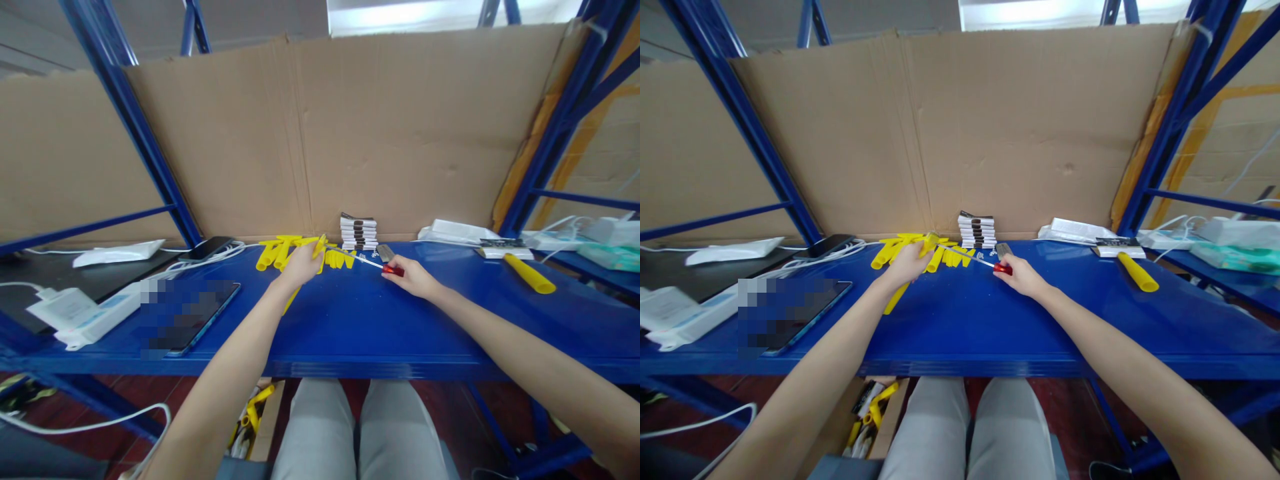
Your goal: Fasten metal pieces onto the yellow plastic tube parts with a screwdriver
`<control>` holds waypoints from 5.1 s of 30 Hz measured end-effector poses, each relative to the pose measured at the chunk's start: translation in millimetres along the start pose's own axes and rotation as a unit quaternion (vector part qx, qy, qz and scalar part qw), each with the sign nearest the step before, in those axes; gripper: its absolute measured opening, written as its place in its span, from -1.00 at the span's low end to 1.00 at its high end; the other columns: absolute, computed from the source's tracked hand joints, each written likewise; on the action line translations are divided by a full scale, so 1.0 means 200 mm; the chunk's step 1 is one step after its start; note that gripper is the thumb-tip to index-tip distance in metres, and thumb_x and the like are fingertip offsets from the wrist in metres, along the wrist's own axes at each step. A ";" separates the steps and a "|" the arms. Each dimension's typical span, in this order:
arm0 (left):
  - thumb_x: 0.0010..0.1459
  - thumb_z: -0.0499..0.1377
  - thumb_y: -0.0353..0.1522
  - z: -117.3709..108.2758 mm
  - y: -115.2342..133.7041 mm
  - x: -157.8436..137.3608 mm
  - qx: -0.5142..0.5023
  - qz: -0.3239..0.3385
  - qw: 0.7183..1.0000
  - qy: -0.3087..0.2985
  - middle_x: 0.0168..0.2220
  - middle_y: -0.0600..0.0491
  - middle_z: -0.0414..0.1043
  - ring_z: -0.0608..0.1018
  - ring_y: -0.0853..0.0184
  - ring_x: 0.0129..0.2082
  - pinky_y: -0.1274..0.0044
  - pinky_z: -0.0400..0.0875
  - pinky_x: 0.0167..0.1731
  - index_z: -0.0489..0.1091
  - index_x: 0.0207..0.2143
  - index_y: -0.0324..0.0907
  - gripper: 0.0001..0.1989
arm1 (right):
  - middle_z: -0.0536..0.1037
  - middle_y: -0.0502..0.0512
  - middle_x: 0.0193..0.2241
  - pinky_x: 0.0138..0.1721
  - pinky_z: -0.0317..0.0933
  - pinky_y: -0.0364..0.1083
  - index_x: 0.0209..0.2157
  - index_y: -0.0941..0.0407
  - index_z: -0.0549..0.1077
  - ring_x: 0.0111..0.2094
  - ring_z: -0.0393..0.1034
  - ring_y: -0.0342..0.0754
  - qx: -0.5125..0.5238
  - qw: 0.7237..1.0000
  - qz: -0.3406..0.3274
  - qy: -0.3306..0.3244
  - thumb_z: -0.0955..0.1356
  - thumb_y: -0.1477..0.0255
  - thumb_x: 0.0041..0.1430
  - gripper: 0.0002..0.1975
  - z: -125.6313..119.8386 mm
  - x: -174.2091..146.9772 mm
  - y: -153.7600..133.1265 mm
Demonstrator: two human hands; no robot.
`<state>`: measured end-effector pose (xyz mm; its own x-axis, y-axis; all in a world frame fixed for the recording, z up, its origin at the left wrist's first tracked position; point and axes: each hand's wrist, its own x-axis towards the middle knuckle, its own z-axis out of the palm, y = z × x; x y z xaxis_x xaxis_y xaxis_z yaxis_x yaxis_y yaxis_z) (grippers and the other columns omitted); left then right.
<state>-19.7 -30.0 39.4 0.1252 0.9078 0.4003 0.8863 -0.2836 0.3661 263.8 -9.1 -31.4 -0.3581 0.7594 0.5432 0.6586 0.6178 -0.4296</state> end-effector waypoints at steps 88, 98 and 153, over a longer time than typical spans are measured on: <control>0.19 0.10 -0.40 0.01 -0.01 0.00 -0.047 -0.011 0.999 0.018 -0.39 0.00 0.55 0.61 0.32 -0.39 0.59 0.45 -0.39 0.44 -0.10 -0.24 -0.75 | 0.60 0.10 -0.40 -0.35 0.28 -0.08 -0.34 0.07 0.48 -0.39 0.48 0.01 -0.044 0.997 0.001 -0.060 0.28 0.29 0.21 -0.81 -0.05 0.01 -0.06; 0.19 0.11 -0.40 0.03 -0.03 0.00 -0.059 -0.005 0.998 0.028 -0.23 -0.09 0.57 0.60 0.35 -0.40 0.55 0.48 -0.34 0.29 0.05 -0.25 -0.64 | 0.61 0.13 -0.37 -0.31 0.29 -0.07 -0.33 0.09 0.48 -0.35 0.49 0.03 -0.040 0.996 0.030 -0.069 0.30 0.30 0.19 -0.81 -0.06 0.02 -0.08; 0.03 0.12 -0.52 0.05 -0.01 -0.04 0.003 0.009 0.994 -0.106 0.09 -0.19 0.43 0.54 0.15 0.01 0.42 0.40 -0.02 0.12 0.28 -0.27 -0.29 | 0.60 0.16 -0.31 -0.20 0.31 -0.06 -0.34 0.10 0.52 -0.27 0.48 0.04 -0.141 0.977 0.067 -0.145 0.33 0.42 0.12 -0.88 -0.19 0.02 0.07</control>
<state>-17.5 -33.6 26.3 0.2305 0.9477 0.2209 0.8857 -0.2984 0.3558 297.1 -4.2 -7.4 -0.4020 0.8808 0.2501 0.8539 0.4593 -0.2448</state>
